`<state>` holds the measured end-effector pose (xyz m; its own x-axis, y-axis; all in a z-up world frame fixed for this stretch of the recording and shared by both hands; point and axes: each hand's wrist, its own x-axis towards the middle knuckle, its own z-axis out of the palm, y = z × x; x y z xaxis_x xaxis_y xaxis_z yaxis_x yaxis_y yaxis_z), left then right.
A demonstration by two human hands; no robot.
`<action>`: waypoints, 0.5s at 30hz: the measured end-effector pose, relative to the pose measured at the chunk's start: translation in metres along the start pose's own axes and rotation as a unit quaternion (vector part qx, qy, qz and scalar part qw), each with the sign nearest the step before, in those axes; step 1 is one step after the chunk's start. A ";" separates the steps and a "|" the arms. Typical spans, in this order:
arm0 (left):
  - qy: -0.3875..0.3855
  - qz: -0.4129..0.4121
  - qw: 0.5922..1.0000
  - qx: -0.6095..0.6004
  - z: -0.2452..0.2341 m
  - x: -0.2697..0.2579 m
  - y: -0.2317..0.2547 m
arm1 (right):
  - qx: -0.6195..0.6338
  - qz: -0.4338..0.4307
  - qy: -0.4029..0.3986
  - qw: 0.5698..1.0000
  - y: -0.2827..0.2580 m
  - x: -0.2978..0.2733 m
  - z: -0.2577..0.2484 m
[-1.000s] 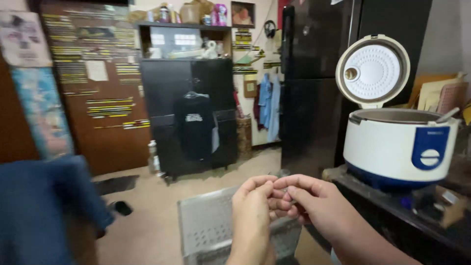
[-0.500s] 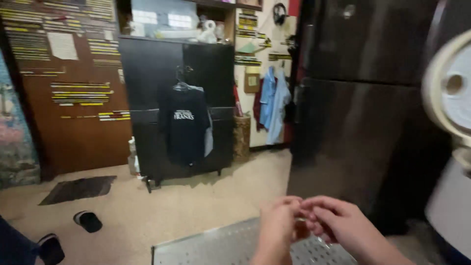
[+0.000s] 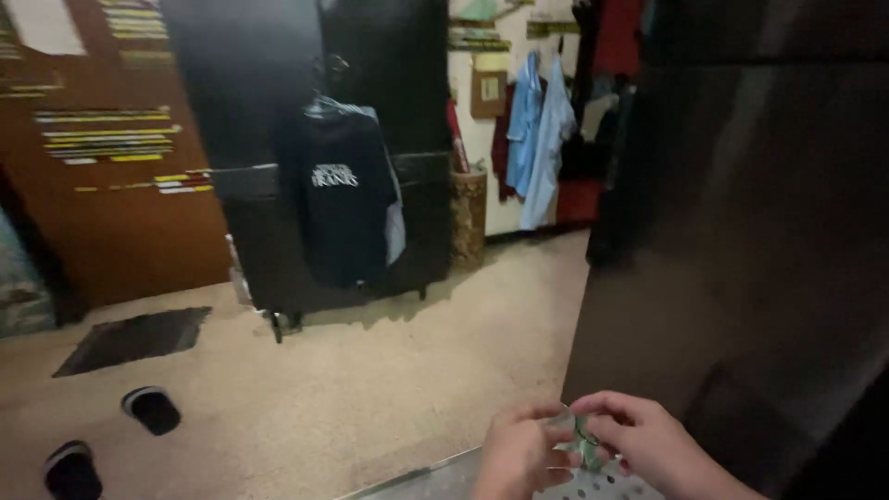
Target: The recorder is preparing a dining table for a meal, including filling glasses with water and arranging plates and cutlery.
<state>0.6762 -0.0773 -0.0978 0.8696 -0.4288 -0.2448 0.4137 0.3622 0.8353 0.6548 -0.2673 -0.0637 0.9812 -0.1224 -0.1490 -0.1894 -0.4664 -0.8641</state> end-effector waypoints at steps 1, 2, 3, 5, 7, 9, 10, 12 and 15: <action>0.002 -0.009 1.000 0.000 -0.002 0.018 -0.003 | 0.003 0.009 -0.002 1.000 -0.004 0.010 -0.003; 0.037 -0.021 0.998 0.041 -0.005 0.035 -0.006 | -0.041 0.036 0.014 0.998 -0.007 0.019 -0.006; 0.071 -0.035 0.994 0.080 -0.007 0.051 -0.012 | -0.086 0.066 0.030 0.994 -0.009 0.028 -0.008; 0.095 -0.052 0.990 0.094 -0.013 0.082 -0.023 | -0.127 0.029 0.063 0.989 0.021 0.064 -0.009; 0.119 -0.068 0.984 0.114 -0.020 0.109 -0.032 | -0.164 -0.011 0.096 0.982 0.037 0.088 -0.012; 0.089 -0.020 0.989 0.113 -0.034 0.127 -0.047 | -0.291 -0.066 0.056 0.953 0.045 0.101 -0.009; 0.095 -0.037 0.988 0.116 -0.029 0.121 -0.043 | -0.284 -0.054 0.044 0.956 0.043 0.103 -0.007; 0.127 -0.063 0.985 0.101 -0.023 0.106 -0.032 | -0.415 0.002 0.025 0.910 0.036 0.110 0.000; 0.122 -0.101 0.983 0.096 -0.034 0.114 -0.044 | -0.481 0.002 -0.015 0.876 0.069 0.144 0.007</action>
<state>0.7666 -0.1142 -0.1789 0.8237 -0.2570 -0.5054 0.5458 0.1182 0.8295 0.7831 -0.3111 -0.1479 0.9782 -0.1102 -0.1759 -0.1223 -0.9907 -0.0598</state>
